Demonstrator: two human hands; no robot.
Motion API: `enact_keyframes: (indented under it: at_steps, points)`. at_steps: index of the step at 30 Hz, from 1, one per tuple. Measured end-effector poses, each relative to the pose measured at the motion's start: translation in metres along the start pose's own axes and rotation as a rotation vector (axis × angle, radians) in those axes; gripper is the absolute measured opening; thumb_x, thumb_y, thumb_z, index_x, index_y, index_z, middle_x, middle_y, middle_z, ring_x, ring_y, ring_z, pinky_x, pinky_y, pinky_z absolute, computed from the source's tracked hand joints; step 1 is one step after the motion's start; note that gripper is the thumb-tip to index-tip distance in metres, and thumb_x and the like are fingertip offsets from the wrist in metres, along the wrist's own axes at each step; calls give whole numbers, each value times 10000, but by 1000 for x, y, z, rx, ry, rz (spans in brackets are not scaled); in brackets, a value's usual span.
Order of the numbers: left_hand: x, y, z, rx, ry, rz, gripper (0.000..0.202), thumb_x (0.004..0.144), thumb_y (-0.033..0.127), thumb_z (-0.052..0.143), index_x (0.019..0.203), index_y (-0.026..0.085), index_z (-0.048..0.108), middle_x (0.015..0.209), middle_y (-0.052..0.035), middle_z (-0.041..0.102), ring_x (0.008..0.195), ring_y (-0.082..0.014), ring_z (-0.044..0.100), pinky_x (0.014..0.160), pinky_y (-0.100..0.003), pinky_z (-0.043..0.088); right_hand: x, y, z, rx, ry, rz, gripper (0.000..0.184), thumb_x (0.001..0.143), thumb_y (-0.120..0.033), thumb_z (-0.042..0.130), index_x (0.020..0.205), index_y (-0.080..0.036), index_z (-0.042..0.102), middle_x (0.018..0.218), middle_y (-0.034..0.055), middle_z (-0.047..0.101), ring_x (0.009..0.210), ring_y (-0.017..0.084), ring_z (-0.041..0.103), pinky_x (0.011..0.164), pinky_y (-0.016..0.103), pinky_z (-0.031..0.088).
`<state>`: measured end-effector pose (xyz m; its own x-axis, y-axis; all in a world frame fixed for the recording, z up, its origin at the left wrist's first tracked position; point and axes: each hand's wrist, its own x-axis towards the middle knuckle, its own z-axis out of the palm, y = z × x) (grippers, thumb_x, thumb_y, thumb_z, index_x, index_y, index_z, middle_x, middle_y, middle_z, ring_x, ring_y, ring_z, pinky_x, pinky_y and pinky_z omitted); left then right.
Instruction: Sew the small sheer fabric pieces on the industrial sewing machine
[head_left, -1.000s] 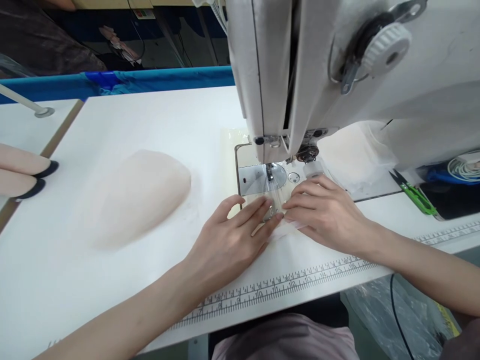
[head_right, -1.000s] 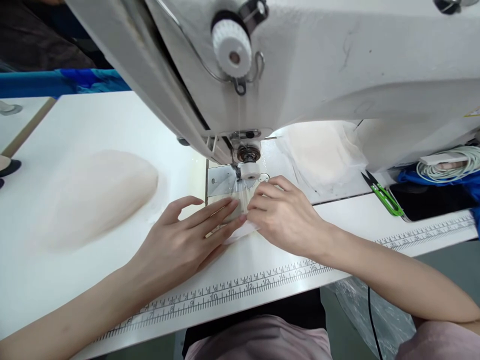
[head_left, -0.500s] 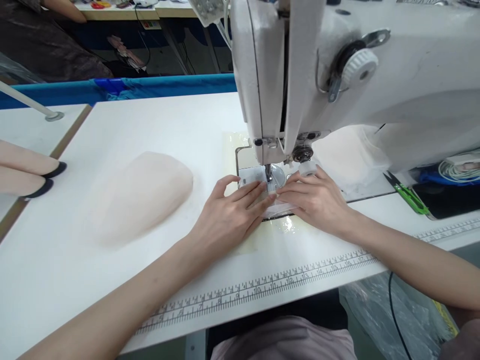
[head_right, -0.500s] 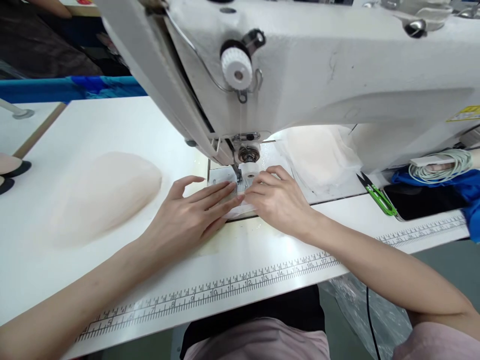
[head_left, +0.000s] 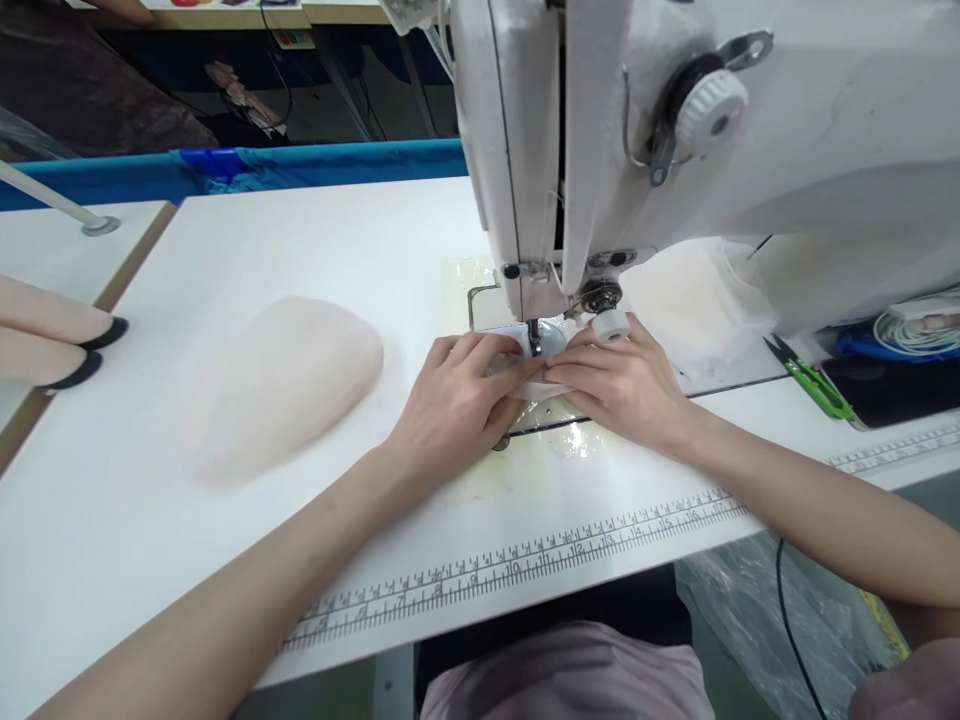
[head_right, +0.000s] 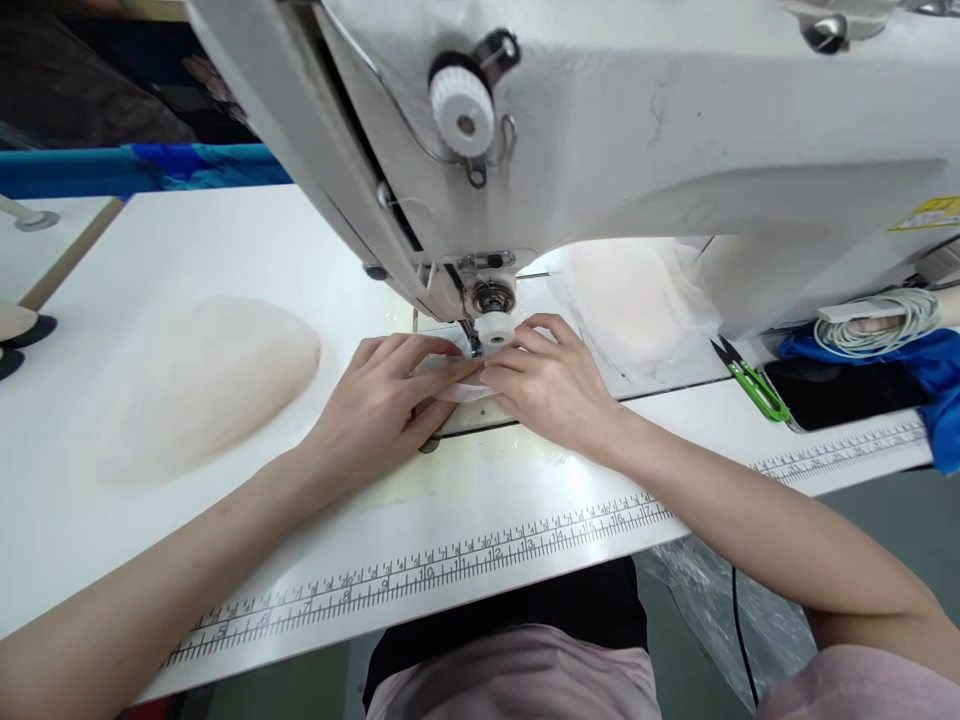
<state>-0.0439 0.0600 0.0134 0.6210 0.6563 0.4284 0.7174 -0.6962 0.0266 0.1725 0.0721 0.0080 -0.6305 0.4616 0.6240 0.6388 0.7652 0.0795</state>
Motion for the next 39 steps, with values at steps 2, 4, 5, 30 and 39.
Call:
enact_keyframes:
  at_steps: [2,4,5,30,39]
  points:
    - [-1,2,-1,-8,4,-2,285,941,218,505,1179,240,659,1104,-98,660,1005,-258,610,831,-436,469,-1,-1,-3,21,17,-7,202,893,-114,561,817,-222,713,848,-51,762,798,144,630,901,339,390]
    - [-3,6,-4,56,11,56,282,939,210,514,1176,239,663,1110,-95,671,999,-258,620,854,-449,461,-2,-1,-6,39,6,-21,207,896,-107,553,817,-213,712,866,-46,764,813,142,643,910,346,401]
    - [-4,8,-6,98,14,91,282,937,203,519,1179,230,660,1123,-91,680,1006,-257,626,870,-453,454,-2,-1,-8,43,-3,-36,206,895,-102,552,823,-207,714,885,-42,764,823,143,648,914,351,405]
    - [-3,4,-8,206,23,112,261,970,183,474,1205,229,577,1220,-49,682,1148,-252,635,914,-505,411,0,1,-1,-24,-84,-42,245,919,-95,534,900,-230,738,986,-34,760,897,165,658,929,408,426]
    - [-4,5,-10,208,55,153,243,959,151,501,1185,171,586,1148,-57,714,1090,-240,670,900,-480,411,-1,0,-2,-57,-52,-76,241,926,-84,519,911,-205,726,978,-40,760,917,153,656,970,390,415]
